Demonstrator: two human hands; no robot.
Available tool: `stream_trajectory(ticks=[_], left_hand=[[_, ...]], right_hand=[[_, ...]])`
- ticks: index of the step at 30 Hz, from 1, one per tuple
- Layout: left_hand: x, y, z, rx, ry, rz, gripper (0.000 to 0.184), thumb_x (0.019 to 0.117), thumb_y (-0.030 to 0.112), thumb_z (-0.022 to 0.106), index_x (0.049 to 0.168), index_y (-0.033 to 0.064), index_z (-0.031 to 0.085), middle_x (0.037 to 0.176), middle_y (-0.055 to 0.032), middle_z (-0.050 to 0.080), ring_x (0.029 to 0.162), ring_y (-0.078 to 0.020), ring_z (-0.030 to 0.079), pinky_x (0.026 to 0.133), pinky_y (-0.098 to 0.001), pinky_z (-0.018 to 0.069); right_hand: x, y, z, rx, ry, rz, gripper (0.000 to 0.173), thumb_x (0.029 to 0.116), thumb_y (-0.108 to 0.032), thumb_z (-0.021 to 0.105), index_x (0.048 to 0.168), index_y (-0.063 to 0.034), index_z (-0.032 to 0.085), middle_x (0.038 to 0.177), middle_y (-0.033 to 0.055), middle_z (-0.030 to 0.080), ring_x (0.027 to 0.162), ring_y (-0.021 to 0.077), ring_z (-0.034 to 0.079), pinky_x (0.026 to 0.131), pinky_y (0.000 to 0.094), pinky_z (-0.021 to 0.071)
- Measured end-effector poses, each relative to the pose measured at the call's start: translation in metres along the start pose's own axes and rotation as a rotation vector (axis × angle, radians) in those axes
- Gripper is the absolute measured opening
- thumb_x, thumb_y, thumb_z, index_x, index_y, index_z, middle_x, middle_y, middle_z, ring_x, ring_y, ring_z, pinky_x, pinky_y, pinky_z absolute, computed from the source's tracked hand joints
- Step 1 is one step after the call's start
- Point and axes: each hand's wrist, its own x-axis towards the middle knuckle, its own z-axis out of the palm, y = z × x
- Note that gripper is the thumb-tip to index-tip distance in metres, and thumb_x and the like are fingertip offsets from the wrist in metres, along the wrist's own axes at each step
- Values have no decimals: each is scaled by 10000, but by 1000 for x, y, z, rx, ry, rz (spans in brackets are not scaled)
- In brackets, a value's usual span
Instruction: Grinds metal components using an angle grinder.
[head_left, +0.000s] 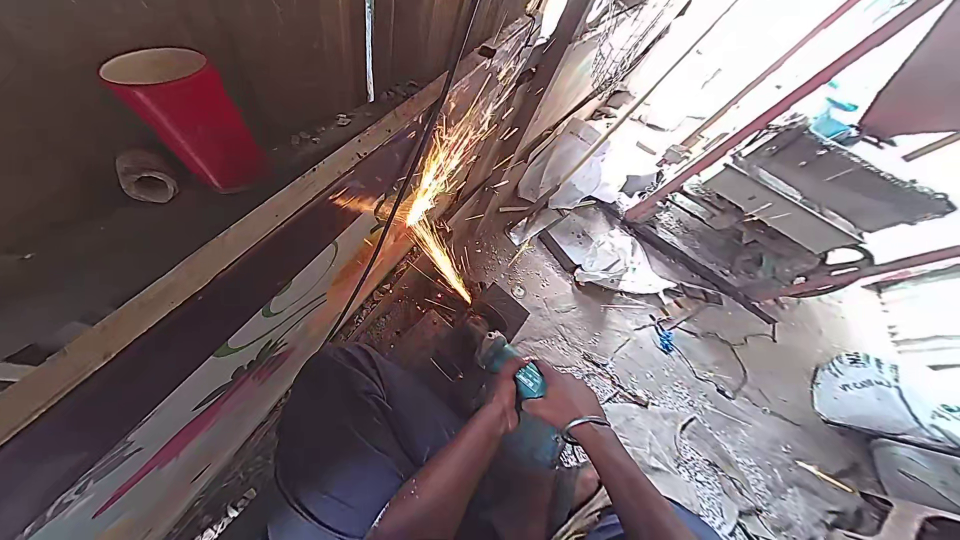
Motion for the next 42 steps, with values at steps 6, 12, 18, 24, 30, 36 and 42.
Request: stream_trajectory(ticks=[6,12,18,24,30,36,42], left_hand=[[-4,0,-1,-4,-27,20,324,1025,298,574,1171,16,637,1002,-156,685,888,-241,668,803,-429,561],[-7,-3,1,-31,-8,25,322,1022,290,586,1168,7,634,987,-160,685,873,-245,668,793,-432,563],[0,-3,2,-38,14,-8,328,1009,292,609,1169,7,635,1009,-169,688,898,-258,672,806,-445,564],[1,-2,1,-48,-7,0,297,1009,273,599,1145,12,641,980,-163,691,868,-252,676,782,-432,568],[-3,-5,2,-41,-4,12,334,1012,297,598,1182,10,624,997,-168,684,879,-255,671,793,-439,566],[-7,-6,5,-26,-30,40,308,1041,285,553,1201,31,621,984,-134,681,873,-221,665,794,-409,562],[2,-4,3,-14,-25,32,293,1030,272,571,1180,28,633,986,-140,687,875,-224,668,799,-414,561]], right_hand=[[-5,1,4,7,21,-17,828,708,-583,795,1440,-269,570,1158,147,741,1071,370,710,871,611,552],[-12,-1,1,-13,8,1,827,713,-577,806,1439,-267,561,1150,149,741,1060,367,714,862,606,556],[-6,0,-3,0,-10,-1,829,714,-567,797,1453,-279,555,1176,134,737,1083,361,708,871,618,550],[-5,-2,-5,-17,-2,2,821,718,-565,792,1456,-299,548,1171,136,738,1077,367,708,869,618,548],[-10,0,-2,0,-4,-5,837,718,-571,797,1462,-282,545,1173,150,734,1074,376,706,875,623,547],[-13,3,-3,-14,-2,-11,817,723,-563,798,1447,-274,557,1169,141,736,1077,364,707,878,620,547],[0,3,-3,-6,-9,-19,809,721,-565,796,1444,-282,567,1163,137,740,1073,362,711,872,617,550]])
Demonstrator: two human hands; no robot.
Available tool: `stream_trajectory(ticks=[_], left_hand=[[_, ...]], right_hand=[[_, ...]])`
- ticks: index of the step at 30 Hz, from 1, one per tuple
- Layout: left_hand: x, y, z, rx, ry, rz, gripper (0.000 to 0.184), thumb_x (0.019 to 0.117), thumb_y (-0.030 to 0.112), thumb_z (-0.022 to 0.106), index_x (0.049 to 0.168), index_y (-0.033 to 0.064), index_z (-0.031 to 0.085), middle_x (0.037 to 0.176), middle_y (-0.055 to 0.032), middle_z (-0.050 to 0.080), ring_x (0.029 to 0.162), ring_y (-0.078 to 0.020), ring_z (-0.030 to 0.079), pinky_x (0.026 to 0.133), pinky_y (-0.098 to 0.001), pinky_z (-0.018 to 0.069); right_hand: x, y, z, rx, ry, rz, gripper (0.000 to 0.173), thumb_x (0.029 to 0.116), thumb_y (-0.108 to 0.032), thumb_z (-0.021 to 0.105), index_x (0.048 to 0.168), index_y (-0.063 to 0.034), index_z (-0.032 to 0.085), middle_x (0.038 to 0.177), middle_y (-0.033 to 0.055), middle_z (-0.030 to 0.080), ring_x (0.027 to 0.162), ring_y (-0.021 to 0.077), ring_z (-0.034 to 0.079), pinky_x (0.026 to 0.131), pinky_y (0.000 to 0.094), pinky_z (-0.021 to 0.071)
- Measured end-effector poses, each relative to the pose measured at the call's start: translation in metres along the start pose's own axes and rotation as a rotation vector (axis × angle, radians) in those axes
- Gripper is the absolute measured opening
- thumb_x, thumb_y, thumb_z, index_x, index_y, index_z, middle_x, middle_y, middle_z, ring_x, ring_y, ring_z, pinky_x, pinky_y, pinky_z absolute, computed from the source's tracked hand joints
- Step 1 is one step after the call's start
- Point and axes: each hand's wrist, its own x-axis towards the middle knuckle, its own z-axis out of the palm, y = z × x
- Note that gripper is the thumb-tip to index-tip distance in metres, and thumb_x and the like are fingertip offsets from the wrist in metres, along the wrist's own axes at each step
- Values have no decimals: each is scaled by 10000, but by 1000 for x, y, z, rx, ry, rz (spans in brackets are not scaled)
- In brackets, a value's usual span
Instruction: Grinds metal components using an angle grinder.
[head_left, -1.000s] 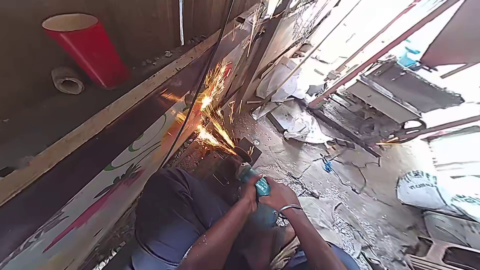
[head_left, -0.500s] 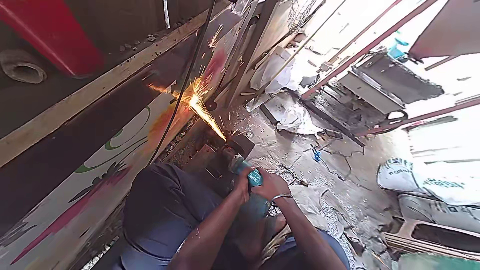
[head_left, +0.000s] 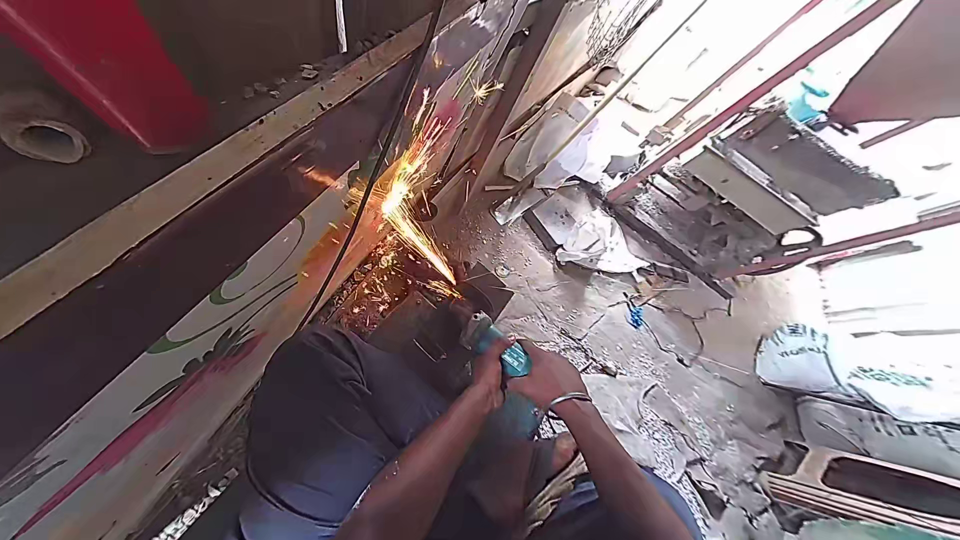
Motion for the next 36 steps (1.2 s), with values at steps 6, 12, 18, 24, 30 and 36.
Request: stream_trajectory(ticks=[6,12,18,24,30,36], left_hand=[[-1,3,1,15,-11,-12,294,1036,282,554,1158,29,643,982,-139,684,872,-227,665,787,-411,560],[-8,0,5,-28,23,-10,328,1022,301,597,1179,14,633,999,-160,686,882,-246,671,804,-433,565],[-9,0,8,-37,73,-21,345,987,274,654,1182,-9,630,1002,-181,691,885,-265,679,797,-443,571],[-3,2,2,2,57,-28,358,1003,321,618,1167,4,646,1004,-168,688,897,-255,669,809,-441,560],[-4,1,2,-12,64,-25,344,999,317,628,1153,10,646,991,-164,689,881,-252,672,795,-433,565],[-9,-1,5,-32,43,3,341,1000,298,629,1179,8,633,992,-166,689,874,-250,677,794,-432,572]], right_hand=[[3,2,2,19,12,-6,828,707,-577,795,1455,-311,561,1155,129,744,1055,359,712,859,620,550],[-8,1,-1,-15,15,14,826,701,-578,795,1442,-293,569,1153,133,743,1061,361,713,859,620,552],[-8,4,-3,1,12,13,830,707,-571,810,1449,-294,565,1164,141,741,1069,371,710,872,627,547],[0,1,2,10,14,9,863,699,-577,811,1474,-307,545,1204,133,731,1099,363,700,888,621,545],[-4,0,2,5,16,9,838,709,-575,803,1460,-298,553,1181,136,735,1083,364,704,887,624,544],[-12,-2,-4,-17,0,33,819,716,-574,803,1444,-289,558,1168,144,736,1071,377,707,865,629,551]])
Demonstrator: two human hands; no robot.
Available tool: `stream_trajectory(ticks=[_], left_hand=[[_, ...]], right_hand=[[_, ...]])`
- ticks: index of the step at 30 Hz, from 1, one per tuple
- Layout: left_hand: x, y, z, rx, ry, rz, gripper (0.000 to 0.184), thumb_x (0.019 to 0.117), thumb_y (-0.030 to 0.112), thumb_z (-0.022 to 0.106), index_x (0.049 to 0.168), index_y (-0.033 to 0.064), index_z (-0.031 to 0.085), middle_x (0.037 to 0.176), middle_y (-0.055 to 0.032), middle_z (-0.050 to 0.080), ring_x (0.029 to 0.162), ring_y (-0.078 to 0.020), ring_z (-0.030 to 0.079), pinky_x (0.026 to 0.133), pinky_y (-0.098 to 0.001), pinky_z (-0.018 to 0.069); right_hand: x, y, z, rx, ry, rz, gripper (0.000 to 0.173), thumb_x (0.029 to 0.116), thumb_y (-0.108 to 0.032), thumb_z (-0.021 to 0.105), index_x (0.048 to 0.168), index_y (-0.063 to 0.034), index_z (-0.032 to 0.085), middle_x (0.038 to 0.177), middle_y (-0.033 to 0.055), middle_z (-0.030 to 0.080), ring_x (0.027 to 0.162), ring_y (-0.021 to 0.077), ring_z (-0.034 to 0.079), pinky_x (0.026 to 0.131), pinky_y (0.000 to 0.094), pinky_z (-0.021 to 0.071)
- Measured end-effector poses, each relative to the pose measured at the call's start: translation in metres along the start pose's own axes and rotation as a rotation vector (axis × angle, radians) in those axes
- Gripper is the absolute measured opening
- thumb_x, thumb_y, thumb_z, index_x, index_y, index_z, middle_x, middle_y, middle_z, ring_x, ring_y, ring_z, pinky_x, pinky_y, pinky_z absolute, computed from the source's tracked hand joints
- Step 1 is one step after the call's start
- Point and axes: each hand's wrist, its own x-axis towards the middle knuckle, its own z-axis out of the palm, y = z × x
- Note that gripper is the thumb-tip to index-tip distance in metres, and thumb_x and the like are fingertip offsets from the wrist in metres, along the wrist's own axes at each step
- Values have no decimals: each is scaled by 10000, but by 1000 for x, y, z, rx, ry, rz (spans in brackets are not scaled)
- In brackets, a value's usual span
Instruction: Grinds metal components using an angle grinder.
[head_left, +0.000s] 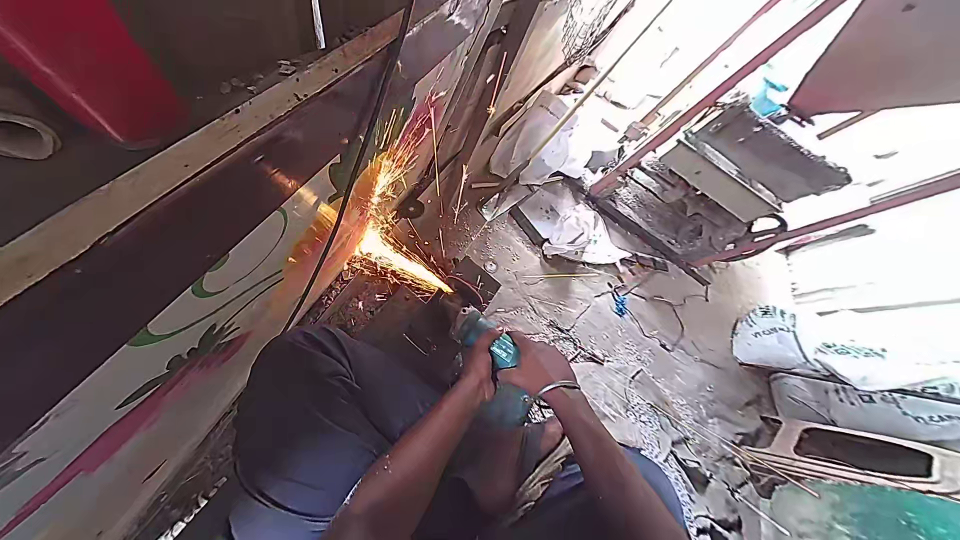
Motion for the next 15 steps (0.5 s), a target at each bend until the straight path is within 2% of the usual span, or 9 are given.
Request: stream_trajectory(ticks=[4,11,15], left_hand=[[8,-1,-3,10,19,-6,370,985,309,652,1193,3,630,1015,-180,691,898,-268,680,809,-453,572],[8,4,0,62,-4,20,309,1025,287,579,1154,13,644,975,-150,686,865,-232,669,782,-417,566],[3,3,1,80,-16,56,301,1054,277,529,1195,30,628,1001,-131,679,878,-214,662,790,-400,561]], right_hand=[[4,-1,-1,19,-6,-1,807,721,-564,799,1444,-298,559,1174,132,736,1080,364,705,867,623,549],[13,4,2,56,-3,-46,842,719,-557,802,1474,-296,540,1202,141,726,1091,379,696,878,634,539],[11,7,4,70,2,-82,863,730,-544,804,1504,-300,510,1211,175,716,1099,403,688,893,639,531]])
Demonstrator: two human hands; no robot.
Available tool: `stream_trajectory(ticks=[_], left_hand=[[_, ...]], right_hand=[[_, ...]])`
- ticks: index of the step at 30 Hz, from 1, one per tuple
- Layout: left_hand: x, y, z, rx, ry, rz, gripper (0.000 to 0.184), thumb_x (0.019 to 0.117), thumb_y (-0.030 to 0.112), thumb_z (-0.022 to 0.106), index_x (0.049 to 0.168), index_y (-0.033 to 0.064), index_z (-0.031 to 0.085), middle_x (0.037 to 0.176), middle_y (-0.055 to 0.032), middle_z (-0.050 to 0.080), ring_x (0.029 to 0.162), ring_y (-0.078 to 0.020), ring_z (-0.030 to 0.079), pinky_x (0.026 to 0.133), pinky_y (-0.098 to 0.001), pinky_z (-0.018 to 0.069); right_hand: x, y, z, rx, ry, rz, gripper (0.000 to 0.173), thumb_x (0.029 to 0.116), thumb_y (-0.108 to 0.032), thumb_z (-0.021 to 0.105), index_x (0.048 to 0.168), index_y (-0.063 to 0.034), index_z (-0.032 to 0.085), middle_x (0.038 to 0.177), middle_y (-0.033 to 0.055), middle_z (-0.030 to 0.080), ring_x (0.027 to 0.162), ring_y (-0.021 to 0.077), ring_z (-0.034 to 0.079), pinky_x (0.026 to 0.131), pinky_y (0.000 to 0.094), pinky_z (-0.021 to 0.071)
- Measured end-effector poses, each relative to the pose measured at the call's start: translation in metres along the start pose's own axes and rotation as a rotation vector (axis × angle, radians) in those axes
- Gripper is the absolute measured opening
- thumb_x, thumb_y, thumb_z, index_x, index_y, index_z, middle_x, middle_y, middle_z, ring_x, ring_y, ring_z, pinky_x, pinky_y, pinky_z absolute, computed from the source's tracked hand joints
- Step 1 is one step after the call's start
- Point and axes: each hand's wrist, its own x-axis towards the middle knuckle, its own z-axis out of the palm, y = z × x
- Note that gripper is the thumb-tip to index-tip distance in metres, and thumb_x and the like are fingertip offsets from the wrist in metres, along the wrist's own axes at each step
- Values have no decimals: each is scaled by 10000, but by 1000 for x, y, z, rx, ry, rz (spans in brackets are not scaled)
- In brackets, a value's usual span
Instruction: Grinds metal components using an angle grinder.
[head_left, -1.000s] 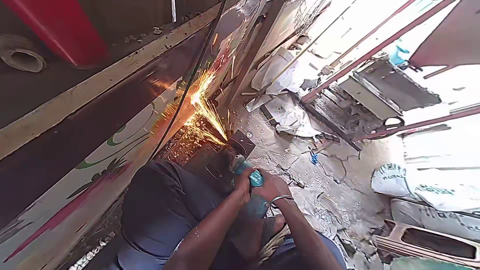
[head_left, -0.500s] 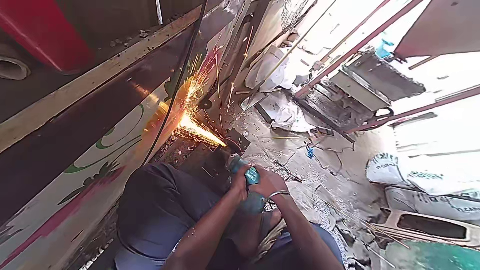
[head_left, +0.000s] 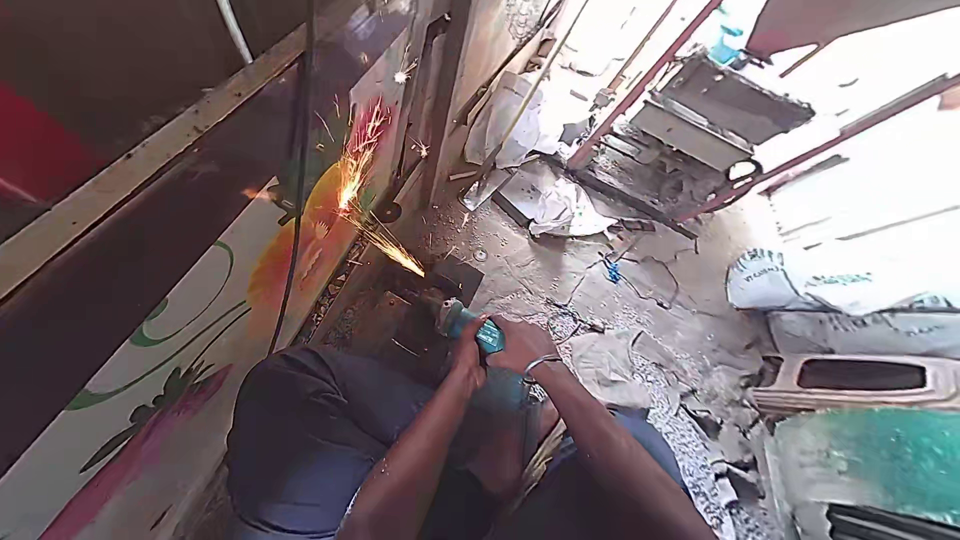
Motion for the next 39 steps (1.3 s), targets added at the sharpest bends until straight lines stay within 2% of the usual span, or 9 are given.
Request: stream_trajectory(ticks=[2,3,7,13,16,20,26,29,39], left_hand=[[1,-2,-4,20,-17,65,327,1067,229,497,1273,-7,590,1101,-172,666,957,-230,653,851,-412,556],[-2,-1,-4,37,-20,97,322,1072,209,483,1275,-24,572,1096,-177,659,946,-221,648,845,-401,556],[-15,6,-1,80,-38,227,290,1084,176,396,1209,-42,540,966,-123,627,836,-153,634,774,-325,562],[-29,5,-3,19,62,337,293,1060,236,379,1131,-11,521,899,-113,624,787,-166,655,731,-353,583],[-30,3,-1,-17,99,340,253,1055,234,374,1076,34,526,851,-81,637,762,-145,675,712,-330,596],[-23,0,0,-3,115,314,277,1056,239,364,1126,24,524,881,-99,641,781,-154,677,723,-339,596],[-10,-3,0,-6,90,303,299,1085,269,346,1121,37,532,890,-94,651,810,-160,692,753,-349,604],[-7,-1,4,-16,115,293,267,1072,250,345,1113,36,499,856,-88,638,766,-147,687,715,-329,605],[-4,1,12,56,70,198,278,1079,240,364,1056,35,549,834,-94,634,739,-146,672,687,-311,591]], right_hand=[[-2,2,4,15,15,-27,872,725,-534,795,1515,-319,496,1173,178,726,1070,403,696,877,639,534],[-3,2,5,28,21,-38,875,726,-530,794,1518,-320,488,1157,182,728,1056,407,698,868,641,535],[-12,-2,2,77,41,-115,879,758,-516,781,1545,-311,447,1124,204,722,1025,427,695,843,642,533],[-15,-9,-7,62,-15,-255,852,777,-461,774,1541,-282,444,1156,205,703,1012,422,692,815,634,532],[-11,-9,-12,58,-76,-263,835,786,-432,776,1537,-282,442,1153,201,697,1014,421,685,803,629,527],[-5,-5,-13,83,-118,-244,803,797,-410,776,1518,-258,455,1126,196,701,1000,417,688,796,617,530],[5,0,-13,113,-132,-233,754,793,-381,780,1472,-222,493,1088,182,702,970,405,693,767,604,533],[8,1,-14,122,-137,-226,700,810,-398,772,1428,-198,510,1058,179,695,956,399,694,746,591,533],[14,13,-14,141,-138,-188,667,795,-407,786,1390,-224,547,1029,161,710,953,390,696,757,594,527]])
